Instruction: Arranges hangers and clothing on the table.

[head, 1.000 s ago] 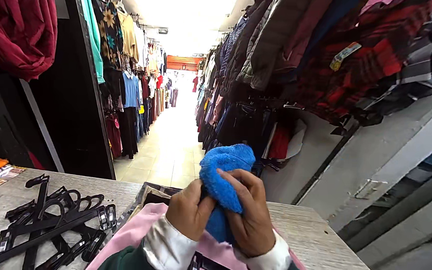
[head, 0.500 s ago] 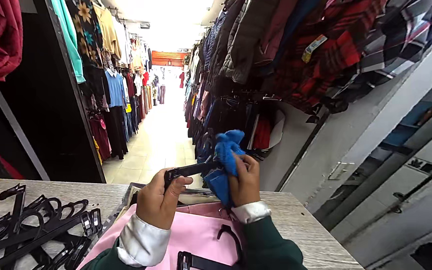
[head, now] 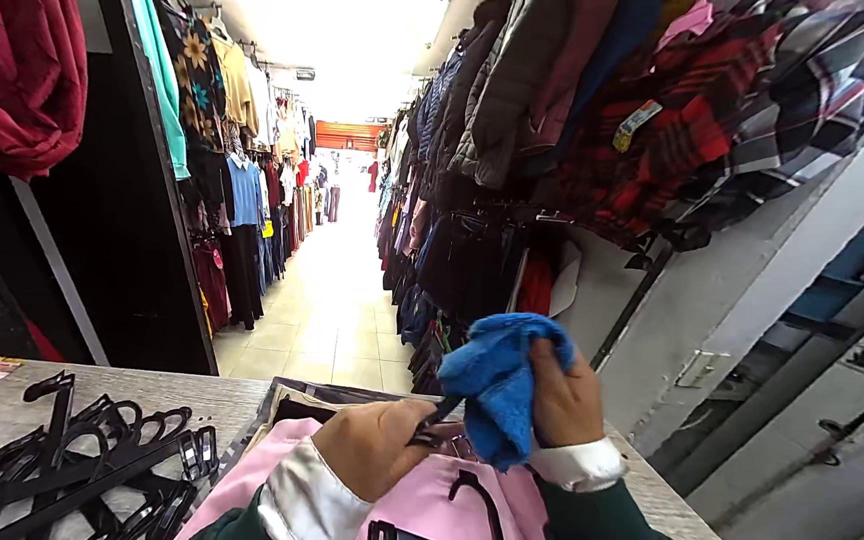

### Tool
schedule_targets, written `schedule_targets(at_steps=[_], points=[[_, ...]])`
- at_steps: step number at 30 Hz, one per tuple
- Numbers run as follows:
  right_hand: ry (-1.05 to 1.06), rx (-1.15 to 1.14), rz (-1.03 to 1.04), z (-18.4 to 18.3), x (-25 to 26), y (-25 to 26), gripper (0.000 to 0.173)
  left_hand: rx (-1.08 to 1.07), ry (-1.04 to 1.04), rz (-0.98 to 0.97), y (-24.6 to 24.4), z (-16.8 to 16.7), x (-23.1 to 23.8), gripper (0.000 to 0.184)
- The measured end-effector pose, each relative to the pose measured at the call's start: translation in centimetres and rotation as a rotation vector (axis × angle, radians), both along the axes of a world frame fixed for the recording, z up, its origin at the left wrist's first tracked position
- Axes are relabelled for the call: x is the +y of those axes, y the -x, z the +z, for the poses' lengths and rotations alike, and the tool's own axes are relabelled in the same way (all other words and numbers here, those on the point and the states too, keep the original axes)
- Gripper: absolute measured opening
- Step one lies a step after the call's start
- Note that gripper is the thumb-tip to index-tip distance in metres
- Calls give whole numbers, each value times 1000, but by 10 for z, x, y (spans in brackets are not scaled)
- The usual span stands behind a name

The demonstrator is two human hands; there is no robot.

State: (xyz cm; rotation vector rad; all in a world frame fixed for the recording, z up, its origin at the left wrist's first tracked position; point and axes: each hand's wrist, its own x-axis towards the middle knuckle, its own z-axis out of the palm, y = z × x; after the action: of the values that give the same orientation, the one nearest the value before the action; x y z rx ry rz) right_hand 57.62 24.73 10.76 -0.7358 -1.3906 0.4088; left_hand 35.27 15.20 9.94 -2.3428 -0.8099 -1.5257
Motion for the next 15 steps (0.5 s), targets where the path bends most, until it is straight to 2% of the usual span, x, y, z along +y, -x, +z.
schedule_targets(at_steps=[3,5,7,10,13,14,15], points=[[127,191,-109,18,-6,-20,41,-171,38,181,15,9,-1,26],[170,193,-165,22,0,-45,46,-373,156,203,30,18,-3,28],[216,14,-68,18,6,-67,47,-607,292,80,40,26,-7,23],[288,-356,314,7,17,-70,60,-850,424,-254,40,33,-10,15],[342,-378,480,14,2,-47,29,-894,532,-494,37,32,-11,16],[326,-339,487,19,-7,-45,24,-895,557,-495,37,33,-12,17],[302,-308,483,26,-17,-48,27,-888,584,-454,37,34,-12,18]])
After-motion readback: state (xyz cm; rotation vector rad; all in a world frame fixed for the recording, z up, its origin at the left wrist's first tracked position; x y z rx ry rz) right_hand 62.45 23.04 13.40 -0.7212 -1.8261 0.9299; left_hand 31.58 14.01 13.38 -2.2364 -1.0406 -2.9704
